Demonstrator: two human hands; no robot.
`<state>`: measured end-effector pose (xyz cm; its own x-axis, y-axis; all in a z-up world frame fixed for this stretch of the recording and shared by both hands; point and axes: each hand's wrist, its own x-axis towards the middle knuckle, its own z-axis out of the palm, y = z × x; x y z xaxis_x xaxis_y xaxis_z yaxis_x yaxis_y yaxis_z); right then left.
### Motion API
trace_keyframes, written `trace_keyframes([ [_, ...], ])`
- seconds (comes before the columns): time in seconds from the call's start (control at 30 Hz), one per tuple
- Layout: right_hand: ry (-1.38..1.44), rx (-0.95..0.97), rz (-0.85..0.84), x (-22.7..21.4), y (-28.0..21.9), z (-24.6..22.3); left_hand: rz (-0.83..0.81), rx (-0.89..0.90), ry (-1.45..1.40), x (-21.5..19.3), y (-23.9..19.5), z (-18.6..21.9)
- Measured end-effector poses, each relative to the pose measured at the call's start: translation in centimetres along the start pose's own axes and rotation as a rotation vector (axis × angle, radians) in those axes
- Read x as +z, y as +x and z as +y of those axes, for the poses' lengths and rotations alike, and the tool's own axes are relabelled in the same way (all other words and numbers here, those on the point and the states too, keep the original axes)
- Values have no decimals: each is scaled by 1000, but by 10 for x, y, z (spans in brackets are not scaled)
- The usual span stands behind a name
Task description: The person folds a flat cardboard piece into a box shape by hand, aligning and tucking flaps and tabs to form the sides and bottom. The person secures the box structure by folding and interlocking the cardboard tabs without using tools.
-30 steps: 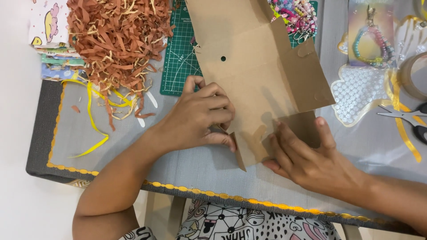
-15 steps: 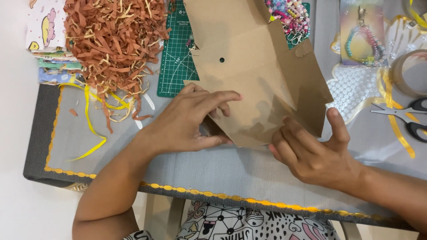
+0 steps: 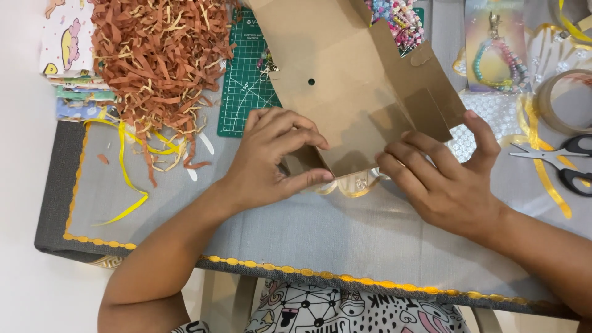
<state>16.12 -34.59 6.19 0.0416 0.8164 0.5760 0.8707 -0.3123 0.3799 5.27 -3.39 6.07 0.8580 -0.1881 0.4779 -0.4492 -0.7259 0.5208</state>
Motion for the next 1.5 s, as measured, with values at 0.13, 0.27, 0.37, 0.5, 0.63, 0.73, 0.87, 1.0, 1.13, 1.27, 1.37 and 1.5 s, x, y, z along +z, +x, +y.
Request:
trace_keyframes([
  [0.13, 107, 40, -10, 2, 7, -10, 44, -17, -29, 14, -2, -1],
  [0.27, 282, 84, -3, 0, 15, -24, 107, 17, -67, 27, -1, 14],
  [0.37, 368, 114, 38, 2, 11, -26, 50, 25, -117, 28, -5, 22],
  [0.5, 450, 201, -39, -6, 9, -17, -187, -41, -11, 5, -5, -2],
  [0.63, 505, 322, -71, -8, 3, -10, -67, 161, 147, 10, -5, -19],
  [0.73, 501, 349, -63, -5, -2, -6, 22, 252, 134, 13, 1, -8],
  [0.87, 516, 328, -61, 0, -6, -6, 140, 274, 134, 21, 1, 6],
  [1.0, 575, 221, -102, 1, -1, 1, 192, 207, 117, 30, 1, 9],
  [1.13, 545, 143, -146, 1, -2, 7, 98, 122, 72, 34, 4, 11],
  [1.27, 349, 112, 47, -11, 0, 11, 113, 128, 36, 39, 10, 13],
  [1.37, -6, -42, 135, -18, -7, 15, 96, 107, 24, 43, 16, 10],
  [1.5, -150, 22, 59, -17, -9, 8, 138, 101, -45, 49, 28, 16],
])
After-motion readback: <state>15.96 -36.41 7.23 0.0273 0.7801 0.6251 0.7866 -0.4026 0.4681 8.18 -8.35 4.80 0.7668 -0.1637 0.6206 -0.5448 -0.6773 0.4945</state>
